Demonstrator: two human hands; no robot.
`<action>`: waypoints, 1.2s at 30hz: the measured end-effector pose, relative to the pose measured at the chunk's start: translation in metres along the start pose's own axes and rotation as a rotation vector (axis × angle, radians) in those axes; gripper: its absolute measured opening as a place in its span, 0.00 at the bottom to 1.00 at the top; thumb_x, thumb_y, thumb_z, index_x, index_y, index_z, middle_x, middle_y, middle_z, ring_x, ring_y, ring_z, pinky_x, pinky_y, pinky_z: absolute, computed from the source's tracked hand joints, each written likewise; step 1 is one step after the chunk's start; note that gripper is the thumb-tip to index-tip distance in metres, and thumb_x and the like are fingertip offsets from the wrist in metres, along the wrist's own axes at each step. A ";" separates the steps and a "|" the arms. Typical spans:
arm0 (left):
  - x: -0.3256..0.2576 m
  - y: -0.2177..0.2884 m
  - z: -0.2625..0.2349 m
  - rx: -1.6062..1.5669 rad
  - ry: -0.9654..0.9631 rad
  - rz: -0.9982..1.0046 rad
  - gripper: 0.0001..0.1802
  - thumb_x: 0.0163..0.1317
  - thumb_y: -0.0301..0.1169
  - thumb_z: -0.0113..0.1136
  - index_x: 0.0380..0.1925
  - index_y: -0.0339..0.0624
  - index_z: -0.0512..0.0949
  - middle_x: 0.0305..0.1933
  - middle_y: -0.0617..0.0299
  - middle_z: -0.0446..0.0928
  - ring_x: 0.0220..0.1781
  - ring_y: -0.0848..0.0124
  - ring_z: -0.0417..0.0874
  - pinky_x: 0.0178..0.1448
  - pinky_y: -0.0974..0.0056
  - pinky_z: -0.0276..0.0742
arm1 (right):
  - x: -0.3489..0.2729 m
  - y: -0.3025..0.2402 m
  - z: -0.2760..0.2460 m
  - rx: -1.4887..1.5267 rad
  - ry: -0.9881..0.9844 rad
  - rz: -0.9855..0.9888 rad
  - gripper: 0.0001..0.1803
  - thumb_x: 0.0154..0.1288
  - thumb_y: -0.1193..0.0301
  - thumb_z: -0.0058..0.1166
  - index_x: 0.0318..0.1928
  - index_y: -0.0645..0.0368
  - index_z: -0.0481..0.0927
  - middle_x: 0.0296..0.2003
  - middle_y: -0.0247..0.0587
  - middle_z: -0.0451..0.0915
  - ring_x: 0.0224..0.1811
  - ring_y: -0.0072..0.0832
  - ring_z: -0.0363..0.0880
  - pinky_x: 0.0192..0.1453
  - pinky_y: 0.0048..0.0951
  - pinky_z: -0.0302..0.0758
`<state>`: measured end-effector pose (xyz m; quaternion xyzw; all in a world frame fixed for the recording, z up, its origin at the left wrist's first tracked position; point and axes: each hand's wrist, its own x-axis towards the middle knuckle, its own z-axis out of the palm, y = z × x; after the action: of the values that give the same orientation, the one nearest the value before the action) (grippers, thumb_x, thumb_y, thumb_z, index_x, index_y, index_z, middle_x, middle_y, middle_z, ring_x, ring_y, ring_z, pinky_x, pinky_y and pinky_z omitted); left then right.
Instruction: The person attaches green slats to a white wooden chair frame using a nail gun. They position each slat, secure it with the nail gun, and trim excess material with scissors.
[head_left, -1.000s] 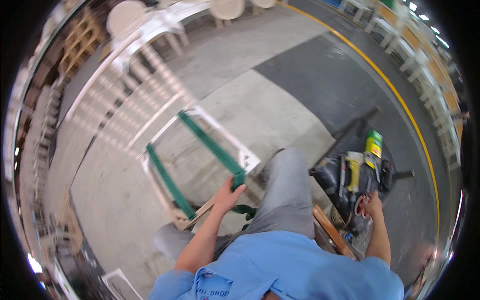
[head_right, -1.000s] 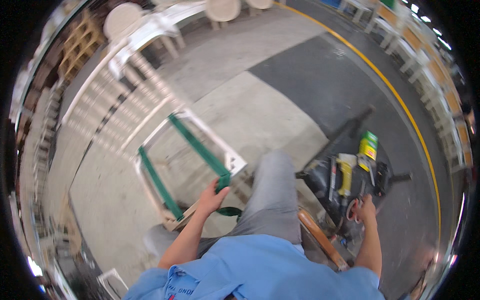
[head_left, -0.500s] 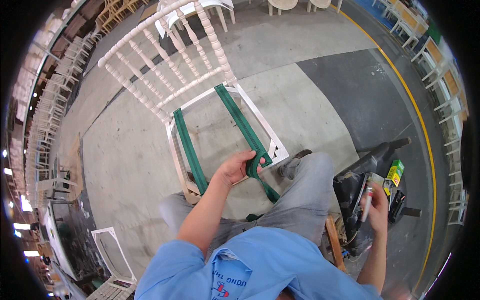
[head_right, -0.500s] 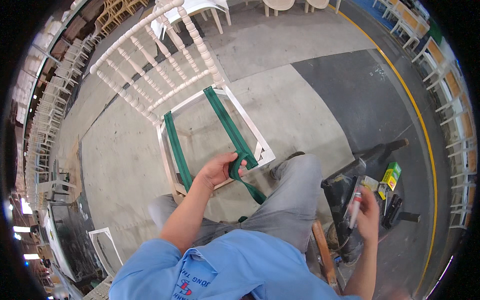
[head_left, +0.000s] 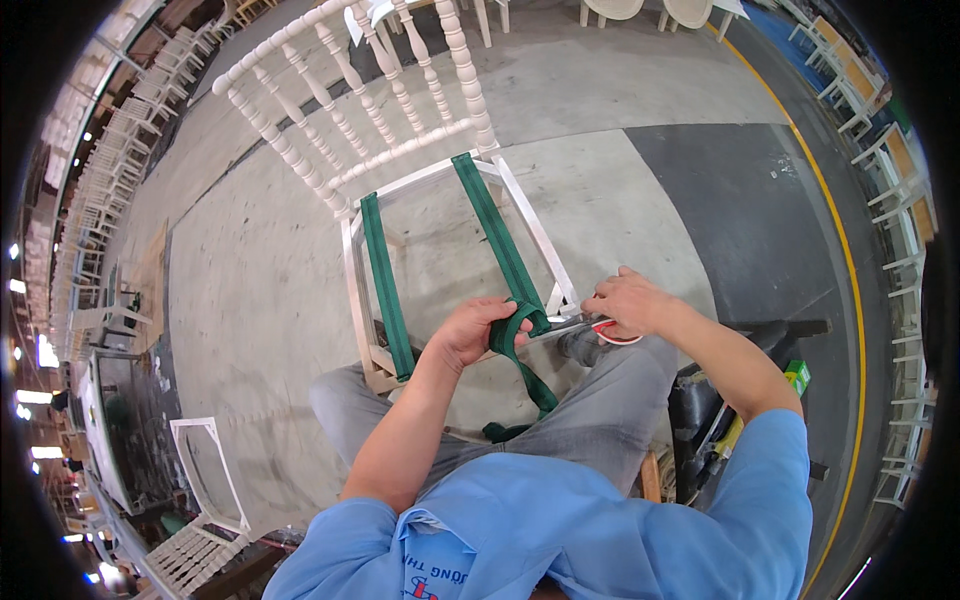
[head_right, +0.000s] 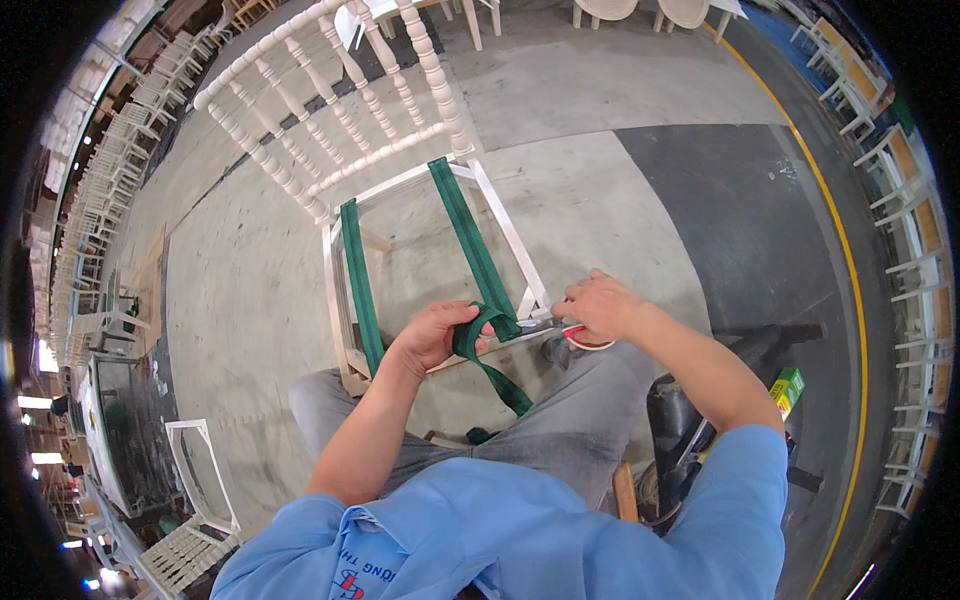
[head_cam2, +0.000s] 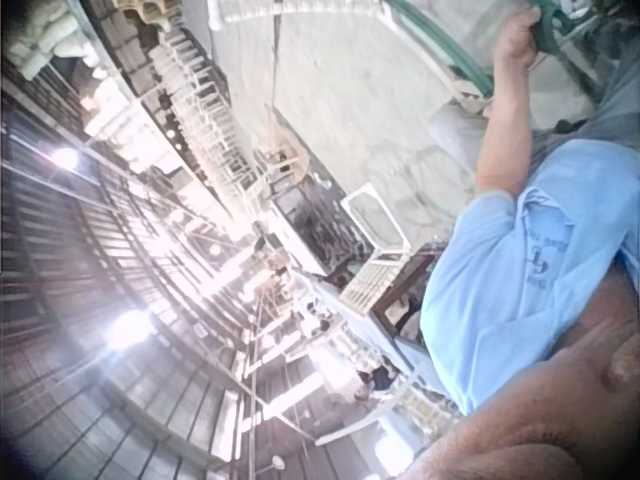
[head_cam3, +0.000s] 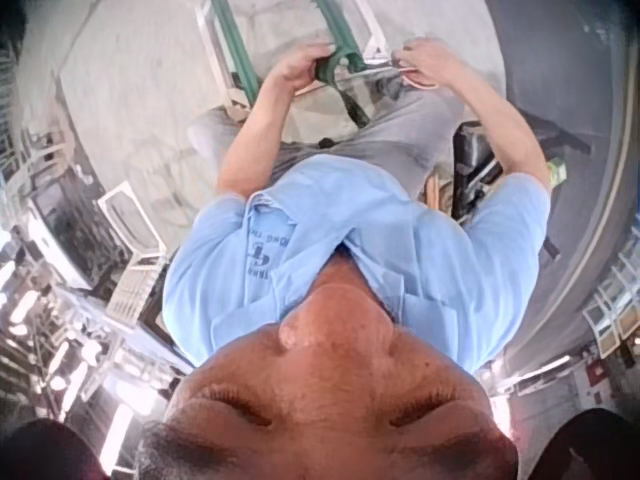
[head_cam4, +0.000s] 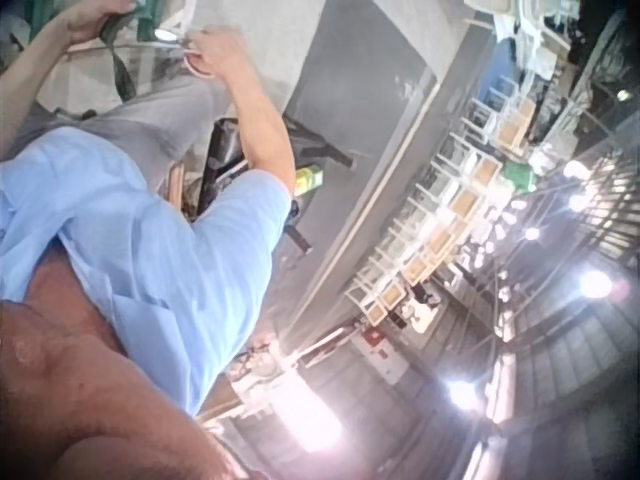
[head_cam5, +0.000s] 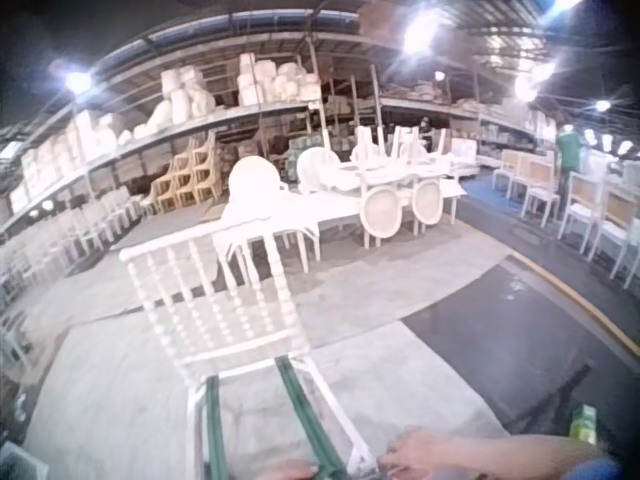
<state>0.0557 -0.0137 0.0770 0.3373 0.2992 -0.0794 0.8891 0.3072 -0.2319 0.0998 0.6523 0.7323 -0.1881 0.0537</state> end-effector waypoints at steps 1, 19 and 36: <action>0.000 0.000 -0.001 0.017 0.048 -0.032 0.15 0.80 0.31 0.58 0.54 0.27 0.80 0.42 0.49 0.89 0.37 0.63 0.92 0.44 0.62 0.93 | 0.005 0.001 0.005 -0.013 -0.079 0.009 0.24 0.60 0.55 0.70 0.57 0.42 0.83 0.44 0.38 0.84 0.52 0.36 0.86 0.59 0.46 0.72; -0.005 0.002 -0.001 0.052 0.087 -0.003 0.12 0.79 0.30 0.56 0.52 0.33 0.78 0.40 0.52 0.86 0.36 0.62 0.90 0.43 0.59 0.90 | 0.039 -0.015 0.032 0.029 -0.109 -0.044 0.25 0.63 0.49 0.70 0.56 0.41 0.82 0.40 0.39 0.85 0.45 0.44 0.88 0.52 0.52 0.78; -0.015 -0.129 -0.050 1.423 0.890 0.459 0.23 0.80 0.46 0.49 0.57 0.37 0.78 0.52 0.34 0.84 0.55 0.33 0.84 0.60 0.39 0.76 | -0.298 -0.160 0.123 0.479 0.984 1.690 0.33 0.63 0.48 0.74 0.62 0.49 0.79 0.48 0.49 0.90 0.51 0.53 0.89 0.54 0.48 0.83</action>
<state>-0.0252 -0.0802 -0.0152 0.8646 0.4228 0.0731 0.2615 0.1737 -0.5659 0.1156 0.9566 -0.0869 0.0597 -0.2717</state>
